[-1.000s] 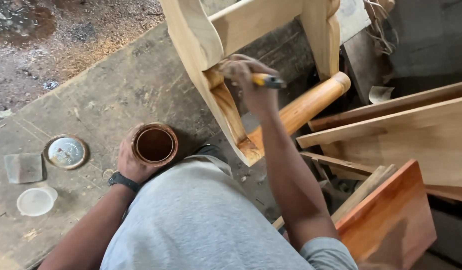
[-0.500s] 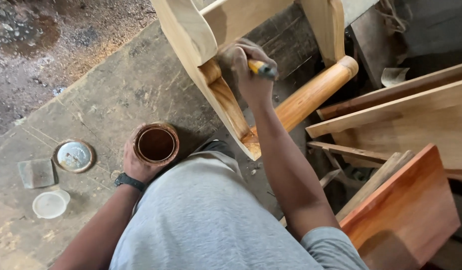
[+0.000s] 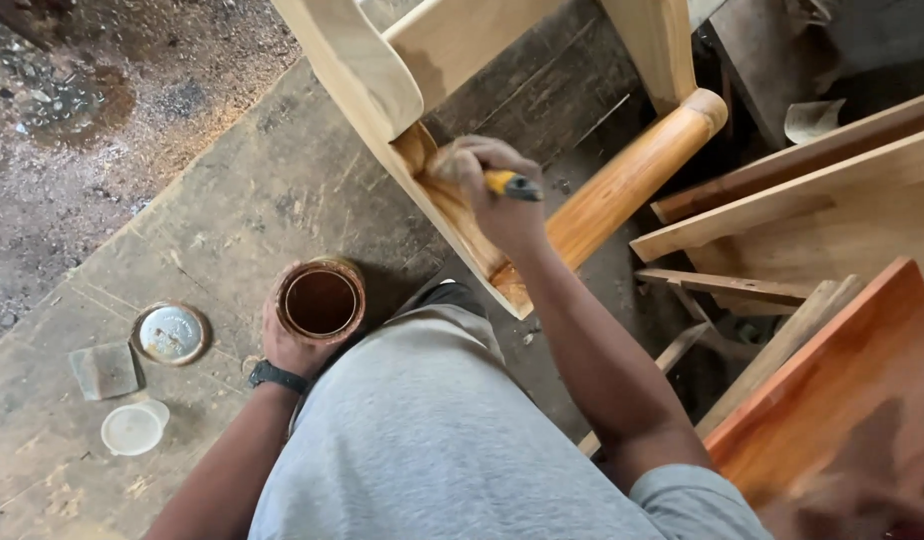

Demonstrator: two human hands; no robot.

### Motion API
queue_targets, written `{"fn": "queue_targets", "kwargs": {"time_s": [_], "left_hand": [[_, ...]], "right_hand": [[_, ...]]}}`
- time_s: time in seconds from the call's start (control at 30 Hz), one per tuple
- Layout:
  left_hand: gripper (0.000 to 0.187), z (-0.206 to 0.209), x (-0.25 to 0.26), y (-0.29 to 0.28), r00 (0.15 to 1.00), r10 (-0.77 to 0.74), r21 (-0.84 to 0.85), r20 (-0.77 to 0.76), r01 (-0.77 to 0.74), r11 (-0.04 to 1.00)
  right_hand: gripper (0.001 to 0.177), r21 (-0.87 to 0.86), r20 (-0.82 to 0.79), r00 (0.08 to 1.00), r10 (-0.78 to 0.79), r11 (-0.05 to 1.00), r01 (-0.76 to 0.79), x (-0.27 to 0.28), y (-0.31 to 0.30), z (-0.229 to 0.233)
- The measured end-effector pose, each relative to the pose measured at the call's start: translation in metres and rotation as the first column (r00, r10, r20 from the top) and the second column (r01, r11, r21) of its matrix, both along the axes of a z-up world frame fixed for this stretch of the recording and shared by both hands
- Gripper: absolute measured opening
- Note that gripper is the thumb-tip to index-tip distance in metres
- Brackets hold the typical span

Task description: Applying wood stain to a wooden furniture frame using a paintbrush and a container of stain.

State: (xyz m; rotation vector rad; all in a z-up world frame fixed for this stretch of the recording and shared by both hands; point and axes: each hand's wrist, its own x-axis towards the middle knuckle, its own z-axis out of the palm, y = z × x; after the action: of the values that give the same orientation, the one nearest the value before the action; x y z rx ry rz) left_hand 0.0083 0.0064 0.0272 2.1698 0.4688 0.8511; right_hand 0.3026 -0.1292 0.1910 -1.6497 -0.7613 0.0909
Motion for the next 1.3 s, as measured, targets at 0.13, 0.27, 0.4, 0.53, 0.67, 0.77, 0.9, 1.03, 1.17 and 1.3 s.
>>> {"fn": "queue_targets", "kwargs": {"time_s": [0.13, 0.27, 0.4, 0.53, 0.67, 0.77, 0.9, 1.03, 1.17, 1.3], "left_hand": [[0.102, 0.003, 0.002, -0.002, 0.999, 0.036, -0.023, 0.009, -0.036, 0.999], [0.103, 0.013, 0.003, -0.001, 1.0, 0.006, -0.079, 0.005, -0.005, 0.997], [0.122, 0.016, 0.002, 0.001, 0.999, 0.037, 0.023, -0.011, -0.036, 0.999], [0.123, 0.051, 0.012, -0.003, 0.993, 0.12, 0.149, 0.019, -0.122, 0.981], [0.095, 0.042, 0.017, 0.001, 0.96, -0.05, -0.072, -0.276, 0.032, 0.997], [0.084, 0.061, 0.03, -0.006, 0.991, -0.024, 0.252, -0.13, 0.057, 0.966], [0.088, 0.118, 0.068, -0.018, 0.982, -0.088, -0.373, 0.169, 0.147, 0.916], [0.097, 0.133, 0.073, -0.018, 0.998, -0.064, -0.384, 0.025, 0.069, 0.921], [0.098, 0.152, 0.082, -0.024, 0.994, -0.061, -0.336, -0.09, 0.028, 0.942], [0.101, 0.158, 0.08, -0.021, 0.989, -0.141, -0.305, -0.037, 0.124, 0.944]], "right_hand": [[0.005, -0.147, -0.038, 0.998, 0.053, 0.987, -0.058, 0.001, -0.02, 0.012], [0.008, -0.134, -0.011, 0.999, 0.047, 0.99, -0.049, -0.008, -0.01, 0.025], [0.007, -0.061, -0.09, 0.993, 0.075, 0.995, -0.08, -0.006, -0.038, -0.006], [0.006, -0.364, -0.148, 0.987, 0.059, 0.925, -0.11, -0.006, -0.087, 0.024], [0.012, -0.351, -0.05, 0.998, 0.036, 0.935, -0.051, 0.007, -0.123, 0.06], [0.019, -0.336, 0.061, 0.997, 0.044, 0.942, -0.021, 0.006, -0.131, 0.099], [0.022, -0.385, -0.133, 0.976, -0.17, 0.917, 0.108, -0.017, -0.129, 0.116], [0.034, -0.293, -0.158, 0.957, -0.242, 0.937, 0.188, -0.023, -0.107, 0.132], [0.027, -0.183, -0.066, 0.989, -0.13, 0.976, 0.116, -0.025, -0.097, 0.146], [0.024, -0.174, -0.161, 0.986, -0.046, 0.985, 0.017, -0.028, -0.09, 0.151]]}}
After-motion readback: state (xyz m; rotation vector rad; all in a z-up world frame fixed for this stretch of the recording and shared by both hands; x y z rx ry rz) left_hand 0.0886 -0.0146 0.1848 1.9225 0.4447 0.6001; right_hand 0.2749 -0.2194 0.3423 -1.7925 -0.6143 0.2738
